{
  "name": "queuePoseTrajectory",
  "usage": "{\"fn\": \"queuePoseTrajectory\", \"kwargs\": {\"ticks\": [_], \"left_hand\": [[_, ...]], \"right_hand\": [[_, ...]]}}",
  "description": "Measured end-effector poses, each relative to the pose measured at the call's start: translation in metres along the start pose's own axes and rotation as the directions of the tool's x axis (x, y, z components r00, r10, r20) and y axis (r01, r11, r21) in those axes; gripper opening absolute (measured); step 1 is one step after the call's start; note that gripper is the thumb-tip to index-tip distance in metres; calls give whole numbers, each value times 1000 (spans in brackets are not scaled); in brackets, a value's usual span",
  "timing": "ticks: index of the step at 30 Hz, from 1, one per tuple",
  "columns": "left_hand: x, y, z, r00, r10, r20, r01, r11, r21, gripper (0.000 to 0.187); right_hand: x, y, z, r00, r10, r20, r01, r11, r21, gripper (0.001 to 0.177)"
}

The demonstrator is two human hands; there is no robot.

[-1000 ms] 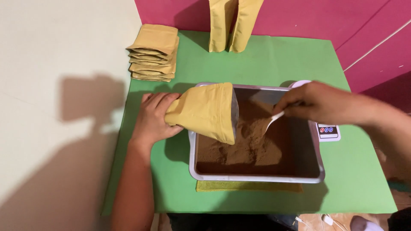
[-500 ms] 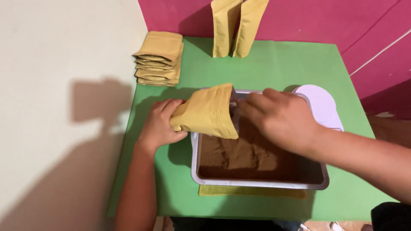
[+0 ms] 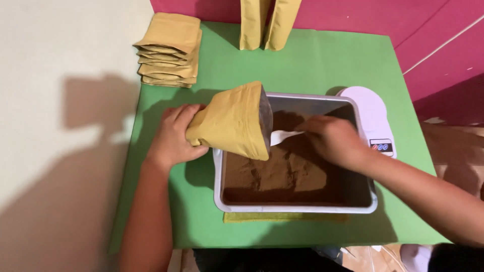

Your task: Stirring coffee powder in a container and preparing paper bags for packaging.

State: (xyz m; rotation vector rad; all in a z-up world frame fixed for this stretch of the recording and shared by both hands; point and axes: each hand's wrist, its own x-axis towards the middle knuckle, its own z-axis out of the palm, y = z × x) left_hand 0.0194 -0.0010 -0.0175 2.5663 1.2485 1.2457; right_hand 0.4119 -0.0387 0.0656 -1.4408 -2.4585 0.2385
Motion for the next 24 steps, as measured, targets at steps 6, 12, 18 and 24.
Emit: {"fn": "queuePoseTrajectory", "kwargs": {"ticks": [6,12,18,24], "left_hand": [[2,-1,-3,999,42,0,-42,998,50,93],[6,10,-10,1000,4,20,-5,997,76,86],[6,10,-14,999,32,14,-33,995,91,86],[7,15,-19,998,44,50,-48,995,91,81]], "right_hand": [[-5,-52,26,948,-110,297,-3,935,356,23],[-18,-38,26,854,-59,517,-155,919,362,24],[-9,-39,-41,811,106,575,-226,964,142,27],[0,-6,-96,847,202,492,-274,958,78,27]]}}
